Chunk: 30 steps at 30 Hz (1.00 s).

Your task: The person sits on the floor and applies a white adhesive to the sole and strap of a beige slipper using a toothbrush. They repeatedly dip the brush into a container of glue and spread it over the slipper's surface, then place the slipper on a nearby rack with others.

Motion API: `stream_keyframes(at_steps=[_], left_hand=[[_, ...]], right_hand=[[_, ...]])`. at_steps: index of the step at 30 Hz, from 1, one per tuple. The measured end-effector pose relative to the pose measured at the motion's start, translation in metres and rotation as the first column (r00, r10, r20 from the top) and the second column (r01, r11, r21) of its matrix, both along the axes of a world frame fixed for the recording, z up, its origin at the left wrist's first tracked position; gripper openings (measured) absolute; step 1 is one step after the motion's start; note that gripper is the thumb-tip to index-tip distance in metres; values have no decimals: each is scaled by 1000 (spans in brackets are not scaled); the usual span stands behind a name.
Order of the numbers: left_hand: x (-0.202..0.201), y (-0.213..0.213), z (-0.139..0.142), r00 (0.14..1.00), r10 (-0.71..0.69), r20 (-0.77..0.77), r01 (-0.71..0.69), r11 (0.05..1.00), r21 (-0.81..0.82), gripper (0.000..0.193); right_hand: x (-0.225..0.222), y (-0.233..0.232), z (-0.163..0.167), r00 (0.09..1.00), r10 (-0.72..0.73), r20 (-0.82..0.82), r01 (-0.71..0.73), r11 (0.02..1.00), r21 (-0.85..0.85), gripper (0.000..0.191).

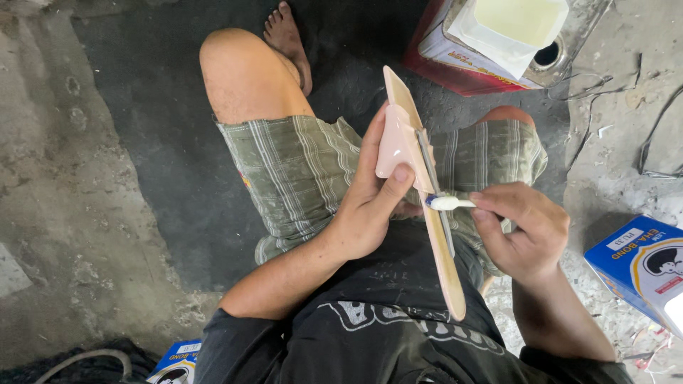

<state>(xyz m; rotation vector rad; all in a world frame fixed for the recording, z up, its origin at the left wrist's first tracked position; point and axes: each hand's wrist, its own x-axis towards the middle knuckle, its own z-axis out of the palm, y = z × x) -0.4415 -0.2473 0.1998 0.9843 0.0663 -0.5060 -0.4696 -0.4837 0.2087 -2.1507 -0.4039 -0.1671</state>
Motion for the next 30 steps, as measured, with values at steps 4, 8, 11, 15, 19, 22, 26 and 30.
stream_keyframes(at_steps=[4, 8, 11, 15, 19, 22, 26, 30], left_hand=[[-1, -1, 1, 997, 26, 78, -33, 994, 100, 81], [1, 1, 2, 993, -4, 120, -18, 983, 180, 80], [2, 2, 2, 995, -16, 95, -3, 982, 189, 81], [2, 3, 4, 996, -21, 90, 3, 980, 200, 80], [2, 3, 4, 995, -12, 100, -7, 982, 187, 81], [1, 4, 5, 994, -18, 103, -2, 981, 192, 81], [2, 5, 5, 997, 1, 81, -13, 988, 151, 82], [2, 4, 5, 996, 36, 81, -43, 995, 90, 81]], right_hand=[[-6, 3, 2, 999, -49, 8, 50, 997, -60, 15], [-8, 4, 6, 997, -79, -23, 78, 996, -47, 17], [-8, 4, 10, 996, -89, -28, 87, 994, -70, 19], [-6, 6, 12, 997, -76, 8, 77, 993, -88, 18], [-5, 7, 12, 996, -92, -22, 89, 993, -82, 15], [-5, 7, 10, 997, -62, 55, 68, 992, -104, 17], [-5, 5, 3, 999, -46, 24, 47, 998, -45, 17], [-9, 2, 1, 1000, 5, -24, -3, 997, 78, 16]])
